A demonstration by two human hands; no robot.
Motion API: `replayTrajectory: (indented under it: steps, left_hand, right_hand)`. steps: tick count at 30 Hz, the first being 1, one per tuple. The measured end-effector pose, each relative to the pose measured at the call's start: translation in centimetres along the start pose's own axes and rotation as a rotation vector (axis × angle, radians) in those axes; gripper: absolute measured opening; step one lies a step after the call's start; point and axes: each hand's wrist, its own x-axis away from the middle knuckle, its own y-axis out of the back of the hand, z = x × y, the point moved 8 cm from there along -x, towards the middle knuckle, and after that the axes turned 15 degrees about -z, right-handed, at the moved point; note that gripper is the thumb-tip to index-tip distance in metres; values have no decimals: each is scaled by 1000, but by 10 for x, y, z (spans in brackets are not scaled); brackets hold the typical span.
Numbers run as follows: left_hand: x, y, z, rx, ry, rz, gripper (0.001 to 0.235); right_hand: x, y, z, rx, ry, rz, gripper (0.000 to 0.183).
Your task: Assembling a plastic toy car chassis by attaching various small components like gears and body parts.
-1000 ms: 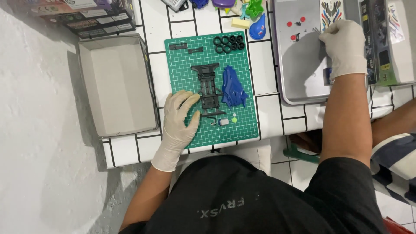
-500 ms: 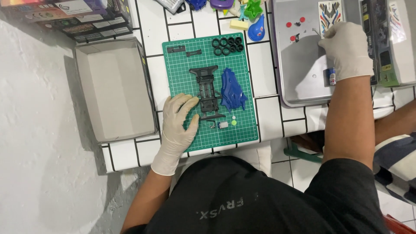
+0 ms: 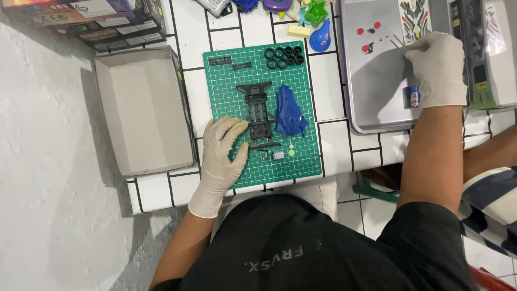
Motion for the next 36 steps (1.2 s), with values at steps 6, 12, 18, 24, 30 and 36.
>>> replayTrajectory:
  steps: [6, 12, 18, 24, 30, 36]
  left_hand:
    - [-3, 0, -2, 9, 1, 13, 33]
    - [-3, 1, -4, 4, -15, 1, 31]
    - [2, 0, 1, -6, 10, 12, 33]
    - [1, 1, -1, 6, 4, 3, 33]
    - [-6, 4, -9, 42, -23, -10, 30]
    - [-3, 6, -7, 43, -11, -35, 31]
  right_hand:
    - [5, -12, -9, -11, 18, -10, 10]
    - [2, -16, -10, -76, -39, 58, 6]
    - [-2, -11, 3, 29, 72, 188, 35]
    - [-1, -11, 15, 192, 126, 182, 17]
    - [-3, -16, 15, 292, 93, 207, 12]
    - [-8, -23, 18, 428, 165, 224, 22]
